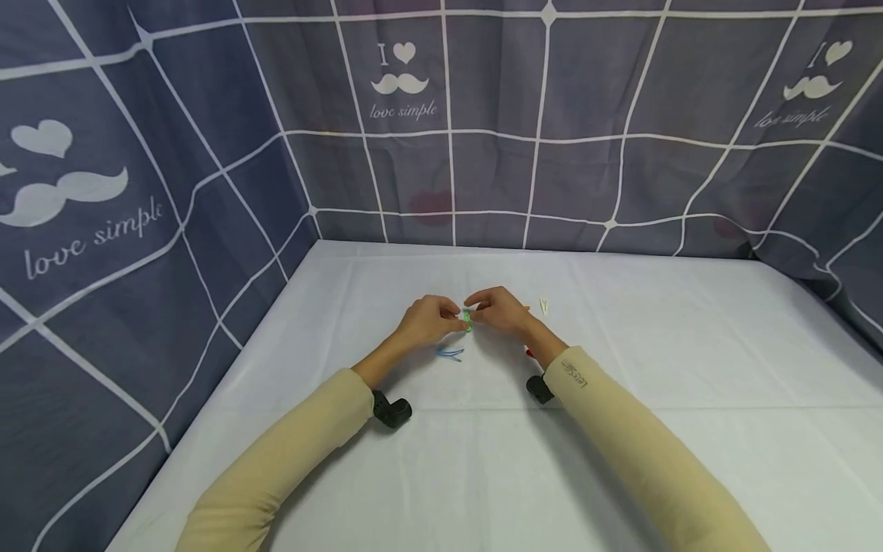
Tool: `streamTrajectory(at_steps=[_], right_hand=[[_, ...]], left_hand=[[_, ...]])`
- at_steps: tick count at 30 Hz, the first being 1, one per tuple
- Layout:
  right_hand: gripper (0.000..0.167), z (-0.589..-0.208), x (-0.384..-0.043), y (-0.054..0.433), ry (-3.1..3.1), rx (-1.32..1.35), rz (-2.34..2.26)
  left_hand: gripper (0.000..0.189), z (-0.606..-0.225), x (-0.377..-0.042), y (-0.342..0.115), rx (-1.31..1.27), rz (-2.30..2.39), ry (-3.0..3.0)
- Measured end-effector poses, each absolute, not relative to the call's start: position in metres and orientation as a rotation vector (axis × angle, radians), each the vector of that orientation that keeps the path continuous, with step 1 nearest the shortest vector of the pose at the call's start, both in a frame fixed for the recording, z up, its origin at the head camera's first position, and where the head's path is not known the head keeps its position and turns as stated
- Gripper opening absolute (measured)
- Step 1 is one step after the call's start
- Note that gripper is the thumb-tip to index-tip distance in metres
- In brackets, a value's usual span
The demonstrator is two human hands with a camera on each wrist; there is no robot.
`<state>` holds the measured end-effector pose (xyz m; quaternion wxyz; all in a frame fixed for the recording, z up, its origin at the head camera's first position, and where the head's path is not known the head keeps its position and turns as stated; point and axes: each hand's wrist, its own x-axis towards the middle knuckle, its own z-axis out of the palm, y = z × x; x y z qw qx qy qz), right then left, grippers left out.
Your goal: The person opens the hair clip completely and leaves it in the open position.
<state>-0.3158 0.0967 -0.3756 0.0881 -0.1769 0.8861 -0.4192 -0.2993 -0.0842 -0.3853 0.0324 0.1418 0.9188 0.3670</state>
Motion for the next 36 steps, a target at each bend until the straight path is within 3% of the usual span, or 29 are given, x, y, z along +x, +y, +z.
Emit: streamTrajectory(at_steps=[10,23,36], right_hand=[[0.033,-0.3738,-0.3134,0.0958,2.604,-0.546,-1.201],[0.040,-0.3770,-0.3165,0.0943,2.647,-0.566,-1.142],[0.032,-0.3774,-0.3127,0.0968,2.684,-0.437,-1.116]], left_hand=[[0.040,-0.3854,-0.3004,-0.0768,0.452,0.992,2.834],[0.027,-0.3859,-0.2995,-0.0774,0.457,0.936,2.898],[0.025,-0.3861,-0.2977,-0.0782,0.460,0.971,2.889]])
